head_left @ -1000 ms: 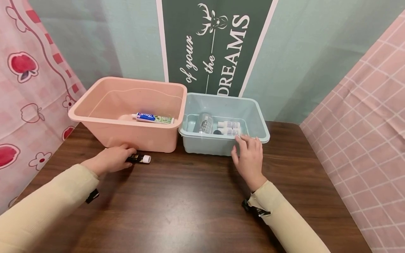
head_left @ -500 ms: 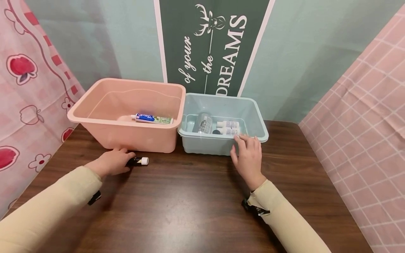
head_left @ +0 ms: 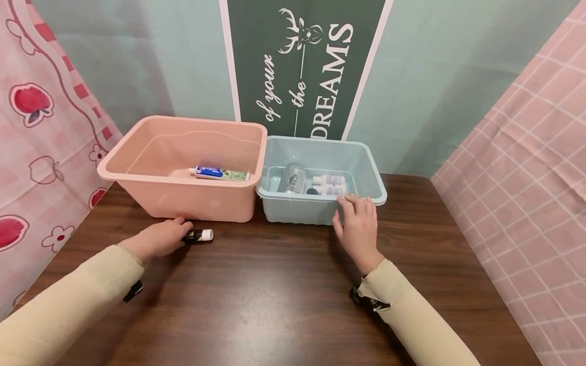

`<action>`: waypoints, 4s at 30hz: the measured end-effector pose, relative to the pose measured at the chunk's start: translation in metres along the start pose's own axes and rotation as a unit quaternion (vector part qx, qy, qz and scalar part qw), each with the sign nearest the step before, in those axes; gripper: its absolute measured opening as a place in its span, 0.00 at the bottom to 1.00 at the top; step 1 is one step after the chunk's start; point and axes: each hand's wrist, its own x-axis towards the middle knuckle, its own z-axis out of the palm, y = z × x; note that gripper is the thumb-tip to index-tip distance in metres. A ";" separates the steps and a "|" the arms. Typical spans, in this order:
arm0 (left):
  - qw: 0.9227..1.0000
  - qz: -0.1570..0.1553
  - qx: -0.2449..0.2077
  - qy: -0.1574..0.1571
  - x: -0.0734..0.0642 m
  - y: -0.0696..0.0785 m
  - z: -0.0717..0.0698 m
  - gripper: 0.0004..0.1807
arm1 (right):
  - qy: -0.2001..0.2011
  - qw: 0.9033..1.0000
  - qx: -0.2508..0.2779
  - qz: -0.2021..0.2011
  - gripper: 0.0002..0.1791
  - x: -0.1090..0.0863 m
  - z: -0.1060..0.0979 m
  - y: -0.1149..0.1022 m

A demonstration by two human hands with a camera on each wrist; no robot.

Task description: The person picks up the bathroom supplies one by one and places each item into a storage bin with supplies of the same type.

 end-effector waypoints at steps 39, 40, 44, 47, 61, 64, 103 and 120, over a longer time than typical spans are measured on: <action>0.995 0.047 0.042 0.072 -0.014 0.017 -0.066 0.13 | 0.000 1.000 0.003 0.002 0.17 0.000 0.000 -0.001; 0.995 0.047 0.042 0.071 -0.014 0.017 -0.067 0.14 | 0.000 1.000 0.003 0.001 0.17 0.000 0.000 -0.001; 0.995 0.048 0.048 0.071 -0.014 0.020 -0.073 0.14 | -0.002 1.000 0.004 0.003 0.17 0.000 0.000 -0.001; 0.995 0.048 0.048 0.071 -0.015 0.021 -0.076 0.13 | -0.003 1.000 0.003 0.004 0.17 0.001 0.000 -0.001; 0.993 0.060 0.055 0.085 -0.018 0.026 -0.090 0.13 | -0.006 1.000 0.005 0.007 0.18 0.001 0.000 -0.001; 0.992 0.066 0.062 0.090 -0.018 0.027 -0.092 0.14 | -0.005 1.000 0.006 0.006 0.18 0.001 0.000 0.000; 0.988 0.072 0.090 0.101 -0.021 0.031 -0.119 0.12 | -0.007 1.000 0.004 0.004 0.17 0.002 -0.001 -0.002; 0.984 0.080 0.117 0.103 -0.021 0.032 -0.131 0.14 | -0.010 1.000 0.005 0.009 0.18 0.001 -0.001 0.000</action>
